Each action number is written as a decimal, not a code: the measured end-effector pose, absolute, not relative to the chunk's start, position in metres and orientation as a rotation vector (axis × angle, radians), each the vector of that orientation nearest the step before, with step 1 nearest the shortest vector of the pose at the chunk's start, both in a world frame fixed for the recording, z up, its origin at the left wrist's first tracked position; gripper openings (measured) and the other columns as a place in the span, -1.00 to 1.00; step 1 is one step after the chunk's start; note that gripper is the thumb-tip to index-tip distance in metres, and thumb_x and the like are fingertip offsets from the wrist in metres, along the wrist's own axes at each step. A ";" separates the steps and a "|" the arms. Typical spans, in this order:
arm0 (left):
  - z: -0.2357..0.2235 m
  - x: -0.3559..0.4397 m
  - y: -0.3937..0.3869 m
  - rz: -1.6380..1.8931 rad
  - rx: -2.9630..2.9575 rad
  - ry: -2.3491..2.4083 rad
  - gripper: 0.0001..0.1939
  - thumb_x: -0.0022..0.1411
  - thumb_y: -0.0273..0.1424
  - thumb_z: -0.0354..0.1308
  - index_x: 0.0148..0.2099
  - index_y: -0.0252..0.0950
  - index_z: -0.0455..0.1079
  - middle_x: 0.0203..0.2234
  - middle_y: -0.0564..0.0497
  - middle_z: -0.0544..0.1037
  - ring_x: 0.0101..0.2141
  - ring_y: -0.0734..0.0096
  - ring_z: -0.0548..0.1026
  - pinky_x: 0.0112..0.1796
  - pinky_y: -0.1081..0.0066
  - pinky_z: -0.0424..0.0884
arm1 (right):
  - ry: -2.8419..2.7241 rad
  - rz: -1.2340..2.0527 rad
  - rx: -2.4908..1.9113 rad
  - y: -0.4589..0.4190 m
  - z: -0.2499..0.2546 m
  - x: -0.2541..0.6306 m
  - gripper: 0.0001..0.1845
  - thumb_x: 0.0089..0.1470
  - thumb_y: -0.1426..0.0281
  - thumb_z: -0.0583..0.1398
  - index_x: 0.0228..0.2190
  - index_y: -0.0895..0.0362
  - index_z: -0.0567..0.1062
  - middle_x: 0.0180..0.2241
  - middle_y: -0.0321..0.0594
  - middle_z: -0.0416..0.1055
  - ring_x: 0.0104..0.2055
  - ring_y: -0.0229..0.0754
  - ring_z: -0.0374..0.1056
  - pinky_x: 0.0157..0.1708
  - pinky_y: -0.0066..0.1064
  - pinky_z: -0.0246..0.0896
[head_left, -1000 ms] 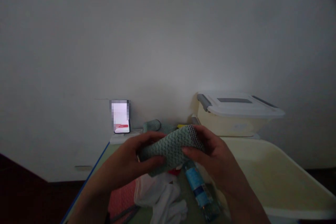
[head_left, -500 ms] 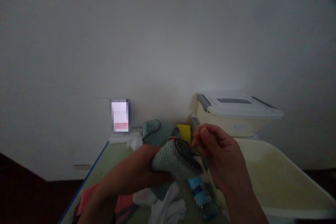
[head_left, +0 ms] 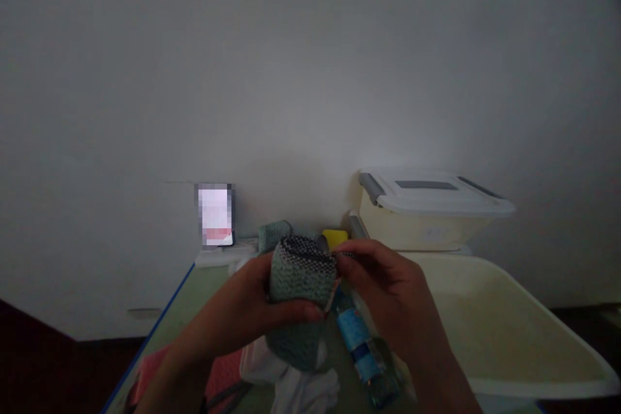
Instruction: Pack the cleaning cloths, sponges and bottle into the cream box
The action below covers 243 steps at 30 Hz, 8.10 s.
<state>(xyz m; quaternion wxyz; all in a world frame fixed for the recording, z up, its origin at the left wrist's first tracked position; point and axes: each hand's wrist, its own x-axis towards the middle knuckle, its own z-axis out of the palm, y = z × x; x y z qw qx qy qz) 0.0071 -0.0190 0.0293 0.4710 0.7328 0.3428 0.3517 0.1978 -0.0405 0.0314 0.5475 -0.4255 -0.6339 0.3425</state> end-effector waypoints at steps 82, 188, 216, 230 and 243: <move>0.042 0.011 -0.030 1.067 2.351 0.968 -0.70 -0.02 -0.54 0.30 -0.18 -0.24 0.47 -0.43 0.14 0.61 -0.47 0.55 0.52 -0.40 0.62 0.37 | -1.983 0.555 -0.950 -0.059 0.045 0.200 -0.82 0.18 0.48 0.06 -0.25 0.03 0.43 -0.29 -0.32 0.30 -0.23 -0.36 0.26 -0.25 -0.55 0.19; 0.001 0.110 -0.008 0.607 2.537 0.818 -0.74 0.25 -0.29 0.06 -0.01 -0.06 0.36 0.08 0.01 0.33 0.04 0.27 0.34 0.03 0.22 0.28 | -1.407 1.294 -1.461 -0.028 0.041 0.360 -0.76 0.12 0.24 0.11 -0.24 0.13 0.39 -0.37 -0.22 0.45 -0.36 -0.23 0.42 -0.57 -0.47 0.40; -0.009 0.121 0.000 0.399 2.422 0.787 -0.74 0.18 -0.18 0.12 -0.06 -0.02 0.38 0.13 0.09 0.30 0.04 0.25 0.36 0.04 0.18 0.30 | -1.886 2.017 -2.049 0.009 -0.046 0.353 -0.79 0.09 0.36 0.12 -0.39 0.27 0.46 -0.61 -0.31 0.37 -0.51 -0.26 0.42 -0.34 -0.31 0.42; 0.001 0.121 -0.007 0.628 2.551 0.805 -0.82 0.21 -0.30 0.11 -0.16 -0.18 0.46 0.02 -0.04 0.42 0.02 0.22 0.38 0.03 0.19 0.31 | -2.339 0.612 -2.260 -0.017 0.003 0.323 -0.73 0.02 0.26 0.16 -0.39 0.21 0.53 -0.37 0.06 0.51 -0.19 0.13 0.42 -0.22 -0.14 0.25; 0.013 -0.003 -0.005 0.583 2.527 1.257 -0.75 0.19 -0.20 0.06 -0.18 -0.20 0.46 -0.27 -0.01 0.59 -0.26 0.29 0.53 -0.21 0.31 0.46 | -1.983 0.056 -1.633 -0.063 0.030 0.236 -0.79 0.16 0.34 0.05 -0.39 0.16 0.43 -0.31 -0.10 0.39 -0.18 -0.05 0.29 -0.18 -0.23 0.21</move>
